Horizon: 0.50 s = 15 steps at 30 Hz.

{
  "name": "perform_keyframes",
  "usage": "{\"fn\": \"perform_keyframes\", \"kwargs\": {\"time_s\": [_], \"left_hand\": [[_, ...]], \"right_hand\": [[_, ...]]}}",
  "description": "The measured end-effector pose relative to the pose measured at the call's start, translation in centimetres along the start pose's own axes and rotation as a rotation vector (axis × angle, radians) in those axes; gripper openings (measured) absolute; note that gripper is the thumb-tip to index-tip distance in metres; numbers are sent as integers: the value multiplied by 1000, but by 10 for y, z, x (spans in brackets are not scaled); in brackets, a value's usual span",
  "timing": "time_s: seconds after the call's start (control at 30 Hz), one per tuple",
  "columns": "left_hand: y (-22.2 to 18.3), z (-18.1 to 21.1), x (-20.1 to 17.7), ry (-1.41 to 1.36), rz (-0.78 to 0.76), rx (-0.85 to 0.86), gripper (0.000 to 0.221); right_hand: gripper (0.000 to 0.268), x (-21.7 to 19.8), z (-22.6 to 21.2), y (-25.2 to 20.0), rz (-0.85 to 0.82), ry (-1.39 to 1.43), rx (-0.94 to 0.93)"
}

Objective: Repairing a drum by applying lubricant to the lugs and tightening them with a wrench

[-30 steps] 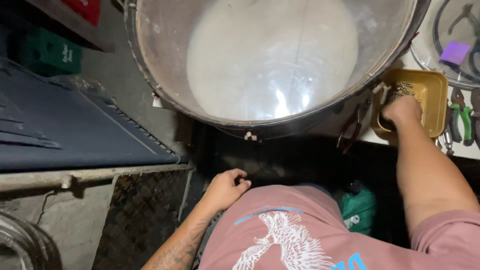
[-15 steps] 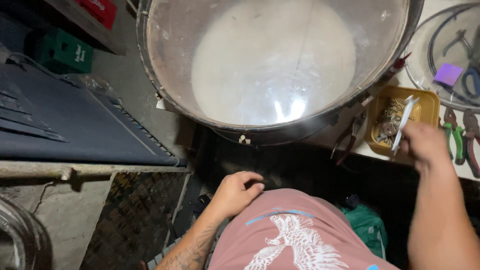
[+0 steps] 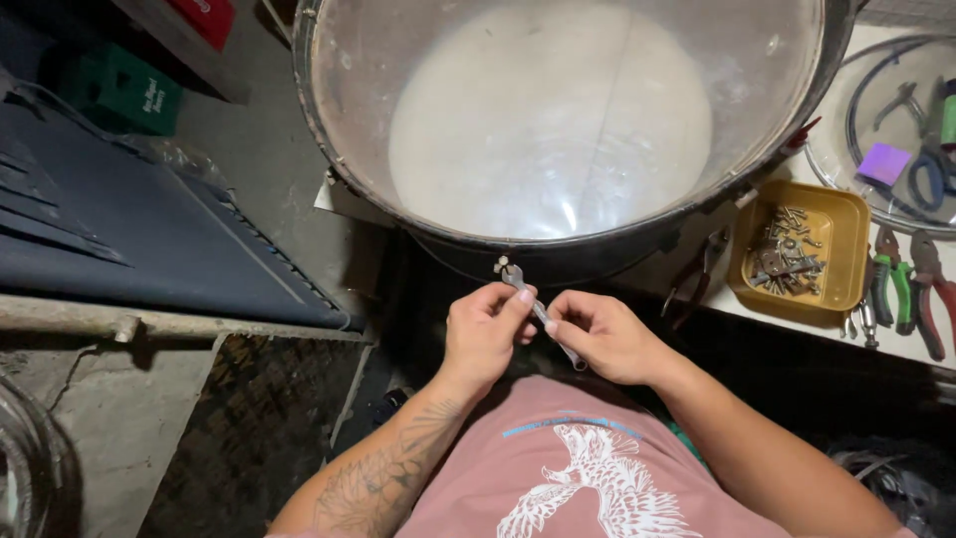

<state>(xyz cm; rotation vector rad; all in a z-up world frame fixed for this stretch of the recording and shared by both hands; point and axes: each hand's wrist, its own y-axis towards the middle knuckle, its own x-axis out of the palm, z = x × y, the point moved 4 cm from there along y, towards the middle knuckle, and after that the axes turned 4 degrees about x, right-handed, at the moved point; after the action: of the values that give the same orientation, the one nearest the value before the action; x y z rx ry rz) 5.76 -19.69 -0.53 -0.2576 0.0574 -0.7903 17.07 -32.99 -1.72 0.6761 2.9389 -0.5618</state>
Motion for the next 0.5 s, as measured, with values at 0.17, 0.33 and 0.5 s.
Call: {"fn": "perform_keyframes", "kwargs": {"time_s": [0.17, 0.33, 0.5], "left_hand": [[4, -2, -2, -76, 6, -28, 21], [5, -4, 5, -198, -28, -49, 23], [8, -6, 12, -284, -33, -52, 21]], "right_hand": [[8, 5, -4, -2, 49, 84, 24], [10, -10, -2, 3, 135, 85, 62], [15, -24, -11, 1, 189, 78, 102]]}}
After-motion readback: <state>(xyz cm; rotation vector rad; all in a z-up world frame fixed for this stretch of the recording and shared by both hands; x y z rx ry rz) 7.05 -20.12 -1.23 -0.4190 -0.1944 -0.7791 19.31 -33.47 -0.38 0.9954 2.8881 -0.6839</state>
